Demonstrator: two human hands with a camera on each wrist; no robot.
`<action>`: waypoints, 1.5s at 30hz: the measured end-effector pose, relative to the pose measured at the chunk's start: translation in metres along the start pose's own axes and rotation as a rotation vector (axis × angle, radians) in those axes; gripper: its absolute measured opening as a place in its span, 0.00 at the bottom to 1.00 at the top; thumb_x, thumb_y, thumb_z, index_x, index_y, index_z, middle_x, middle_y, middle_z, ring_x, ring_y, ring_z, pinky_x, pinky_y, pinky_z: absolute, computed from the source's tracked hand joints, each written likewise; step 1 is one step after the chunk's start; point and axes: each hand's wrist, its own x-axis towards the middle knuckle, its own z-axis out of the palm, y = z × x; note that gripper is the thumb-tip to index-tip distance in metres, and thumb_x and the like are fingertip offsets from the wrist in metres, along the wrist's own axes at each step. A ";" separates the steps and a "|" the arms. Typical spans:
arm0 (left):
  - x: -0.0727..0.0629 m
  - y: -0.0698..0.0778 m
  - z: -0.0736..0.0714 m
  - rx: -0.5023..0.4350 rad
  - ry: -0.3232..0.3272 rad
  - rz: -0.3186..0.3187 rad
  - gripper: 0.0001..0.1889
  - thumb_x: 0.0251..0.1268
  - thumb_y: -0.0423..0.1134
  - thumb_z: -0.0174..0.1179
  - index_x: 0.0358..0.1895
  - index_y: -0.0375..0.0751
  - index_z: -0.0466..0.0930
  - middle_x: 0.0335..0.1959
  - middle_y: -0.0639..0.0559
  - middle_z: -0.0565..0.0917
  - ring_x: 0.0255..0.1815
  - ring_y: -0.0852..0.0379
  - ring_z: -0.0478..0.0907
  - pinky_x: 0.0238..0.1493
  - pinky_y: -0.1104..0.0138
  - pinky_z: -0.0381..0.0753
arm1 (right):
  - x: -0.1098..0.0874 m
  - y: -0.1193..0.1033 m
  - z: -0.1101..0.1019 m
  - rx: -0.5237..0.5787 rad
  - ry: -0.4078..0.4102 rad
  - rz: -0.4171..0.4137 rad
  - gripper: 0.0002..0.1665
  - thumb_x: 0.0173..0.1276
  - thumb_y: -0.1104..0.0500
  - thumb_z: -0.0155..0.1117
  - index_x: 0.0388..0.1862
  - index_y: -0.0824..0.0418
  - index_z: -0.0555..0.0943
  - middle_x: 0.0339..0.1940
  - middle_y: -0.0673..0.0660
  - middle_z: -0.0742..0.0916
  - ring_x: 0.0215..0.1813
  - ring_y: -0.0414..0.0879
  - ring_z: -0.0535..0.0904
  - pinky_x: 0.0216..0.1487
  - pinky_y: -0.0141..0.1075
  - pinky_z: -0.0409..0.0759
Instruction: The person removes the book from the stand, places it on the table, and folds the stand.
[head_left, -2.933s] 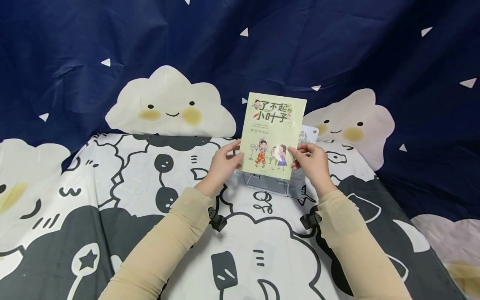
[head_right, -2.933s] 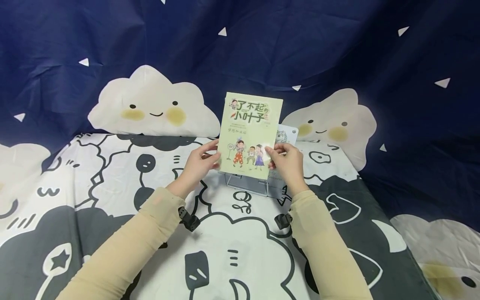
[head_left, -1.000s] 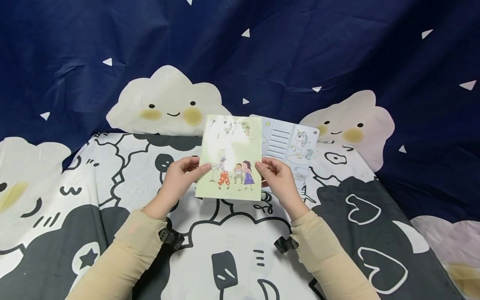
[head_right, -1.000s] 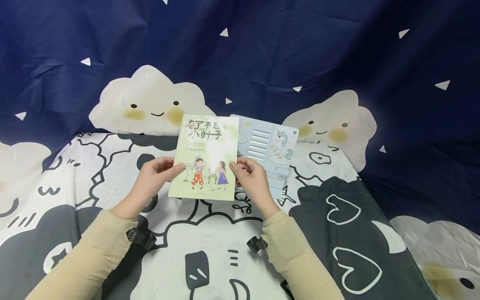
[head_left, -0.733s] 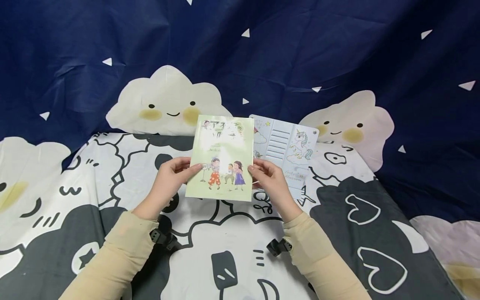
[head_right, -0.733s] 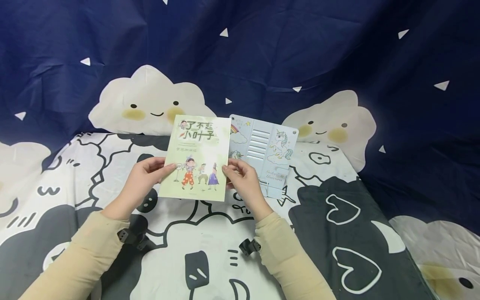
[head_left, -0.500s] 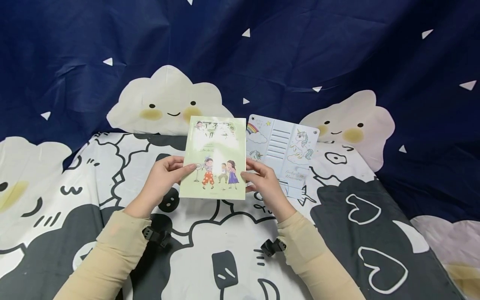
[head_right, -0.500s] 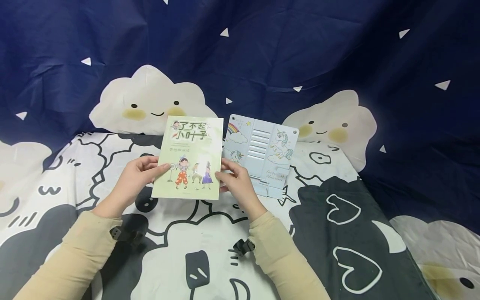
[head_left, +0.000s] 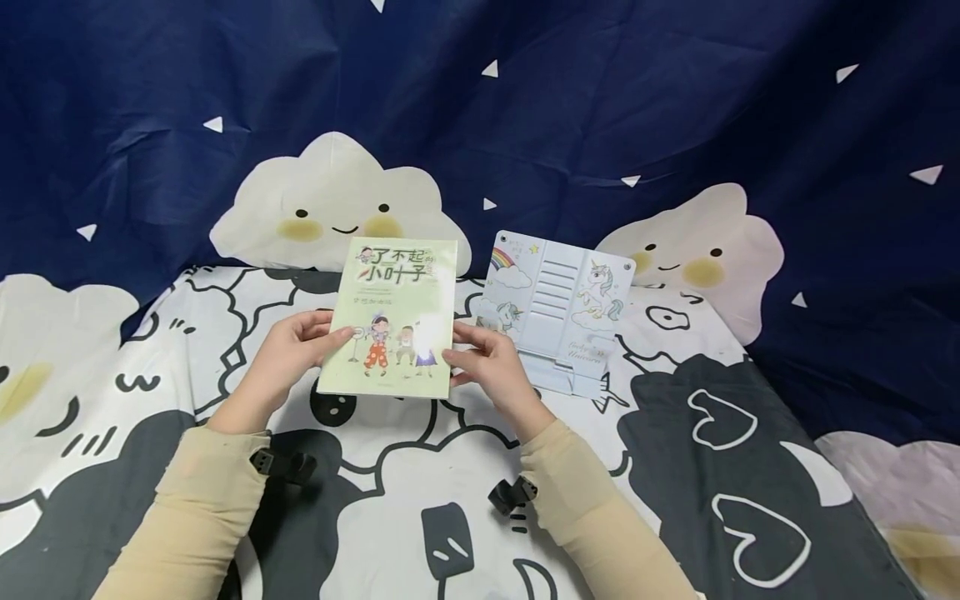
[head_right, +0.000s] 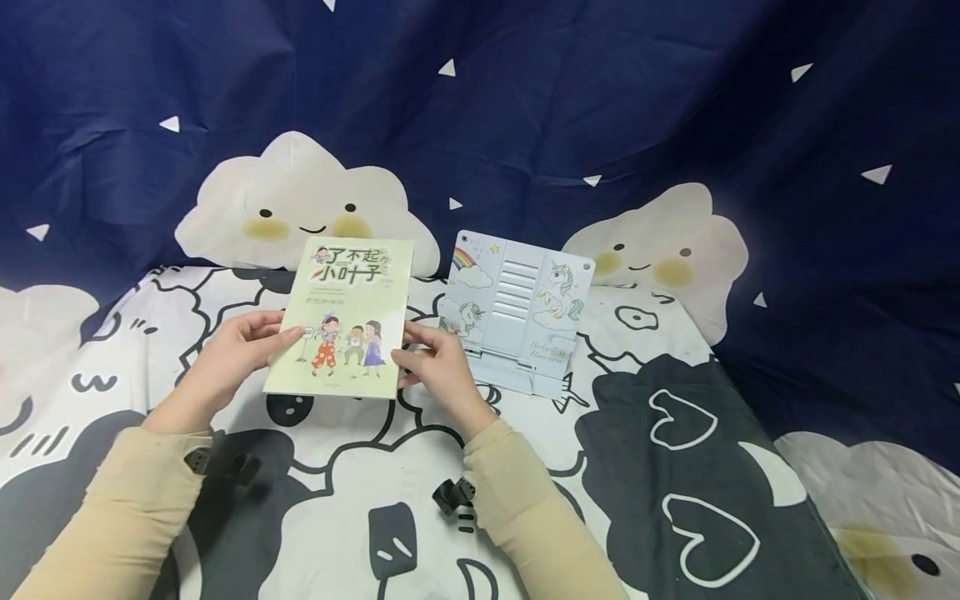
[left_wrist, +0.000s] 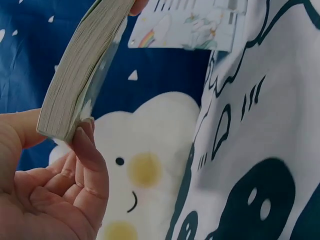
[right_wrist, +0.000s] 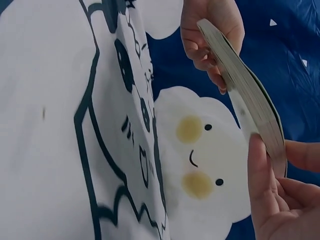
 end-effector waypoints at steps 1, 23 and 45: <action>0.000 -0.001 -0.002 -0.001 0.005 -0.007 0.31 0.70 0.48 0.61 0.68 0.29 0.68 0.42 0.57 0.83 0.35 0.68 0.83 0.36 0.72 0.83 | 0.001 0.001 0.003 0.002 0.009 -0.008 0.29 0.66 0.71 0.60 0.67 0.73 0.72 0.60 0.72 0.80 0.34 0.37 0.84 0.31 0.31 0.85; 0.000 -0.027 -0.022 -0.081 0.226 -0.192 0.33 0.75 0.52 0.52 0.75 0.38 0.62 0.31 0.73 0.78 0.28 0.73 0.78 0.29 0.77 0.80 | 0.012 0.018 0.061 -0.005 0.046 -0.008 0.34 0.64 0.73 0.61 0.70 0.71 0.69 0.64 0.68 0.80 0.39 0.36 0.79 0.43 0.38 0.87; 0.002 -0.043 -0.047 0.037 0.245 -0.307 0.31 0.78 0.50 0.47 0.76 0.39 0.58 0.35 0.65 0.75 0.25 0.73 0.76 0.28 0.74 0.81 | 0.027 0.033 0.095 -0.080 0.000 0.097 0.41 0.58 0.74 0.66 0.72 0.65 0.69 0.67 0.61 0.80 0.41 0.38 0.78 0.39 0.23 0.74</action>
